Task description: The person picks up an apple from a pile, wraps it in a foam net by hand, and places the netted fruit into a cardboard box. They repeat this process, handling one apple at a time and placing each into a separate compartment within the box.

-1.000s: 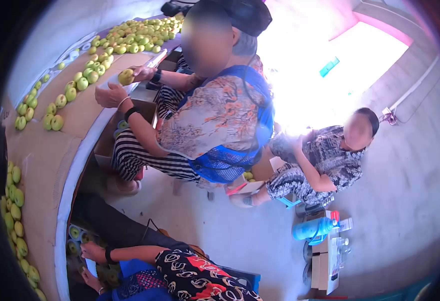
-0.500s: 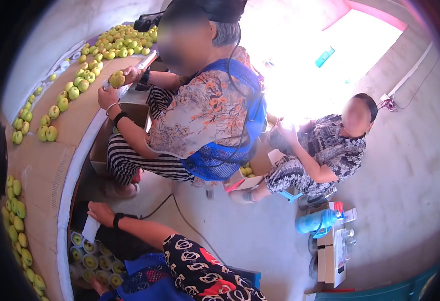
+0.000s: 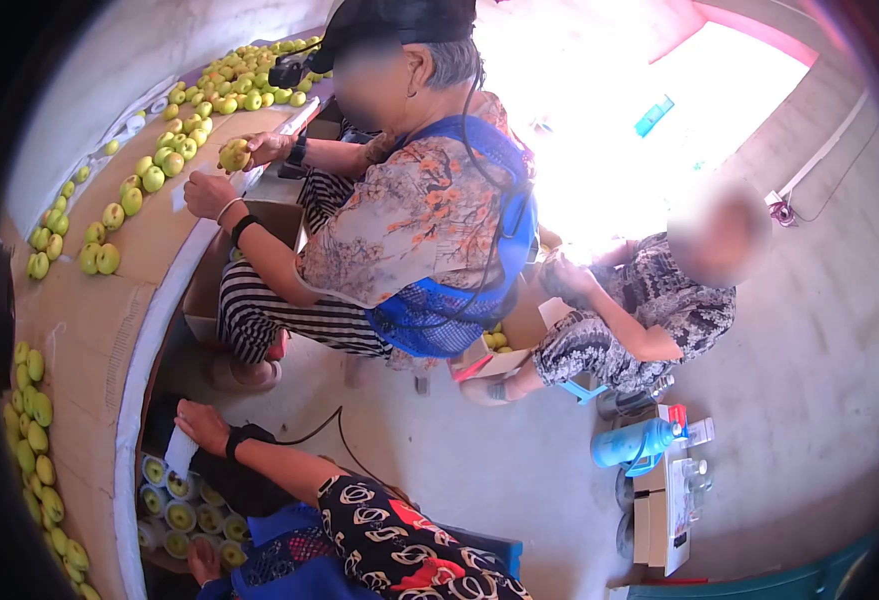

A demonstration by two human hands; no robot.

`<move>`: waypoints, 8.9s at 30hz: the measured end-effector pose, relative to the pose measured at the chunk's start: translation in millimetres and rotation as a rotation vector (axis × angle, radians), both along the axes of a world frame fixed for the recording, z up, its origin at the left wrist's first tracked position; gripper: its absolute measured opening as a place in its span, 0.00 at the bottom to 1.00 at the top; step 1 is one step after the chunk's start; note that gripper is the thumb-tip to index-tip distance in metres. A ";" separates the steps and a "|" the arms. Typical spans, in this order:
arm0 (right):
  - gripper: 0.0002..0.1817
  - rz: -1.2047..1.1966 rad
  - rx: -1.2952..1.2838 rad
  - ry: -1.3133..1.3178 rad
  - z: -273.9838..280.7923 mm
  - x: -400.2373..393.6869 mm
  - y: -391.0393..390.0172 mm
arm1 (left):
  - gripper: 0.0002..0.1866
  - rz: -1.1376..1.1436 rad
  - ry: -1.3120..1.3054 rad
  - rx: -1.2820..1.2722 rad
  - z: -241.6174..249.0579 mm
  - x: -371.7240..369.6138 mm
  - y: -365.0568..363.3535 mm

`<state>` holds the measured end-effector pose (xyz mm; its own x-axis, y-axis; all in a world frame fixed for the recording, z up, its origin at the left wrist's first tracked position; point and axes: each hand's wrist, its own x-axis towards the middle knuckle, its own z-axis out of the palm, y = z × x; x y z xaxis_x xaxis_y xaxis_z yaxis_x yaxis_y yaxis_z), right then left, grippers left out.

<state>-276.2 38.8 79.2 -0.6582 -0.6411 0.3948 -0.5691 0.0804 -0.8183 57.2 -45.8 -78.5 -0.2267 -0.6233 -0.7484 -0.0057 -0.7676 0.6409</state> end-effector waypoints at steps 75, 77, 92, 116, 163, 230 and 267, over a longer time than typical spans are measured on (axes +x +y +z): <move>0.14 0.827 0.148 -0.617 -11.4 165.6 4.5 | 0.09 0.017 0.109 -0.432 151.6 -29.1 53.8; 0.14 0.837 0.149 -0.679 -19.1 171.2 -0.9 | 0.10 -0.031 0.074 -0.531 137.9 -14.4 48.7; 0.11 0.768 0.261 -0.272 -34.6 173.9 6.0 | 0.15 -0.480 -0.367 -0.765 122.6 -2.9 56.4; 0.13 0.741 0.406 -0.408 -42.2 188.2 -11.4 | 0.10 -0.159 -0.195 -0.552 56.4 6.3 35.7; 0.19 0.755 0.174 -1.157 -69.0 180.2 -35.7 | 0.32 -0.140 0.342 -0.008 103.2 -0.1 43.0; 0.08 0.373 0.264 -0.611 -102.5 156.9 -28.7 | 0.11 0.170 -0.284 -0.654 72.6 -21.1 32.7; 0.08 0.441 0.376 -0.476 -126.7 151.8 -27.2 | 0.08 0.052 -0.209 -0.806 53.8 -11.6 35.8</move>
<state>-124.4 11.6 -47.6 -0.3534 -0.9206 -0.1662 -0.2044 0.2493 -0.9466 45.6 -9.9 -24.7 -0.0888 -0.9917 -0.0925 -0.1630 -0.0771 0.9836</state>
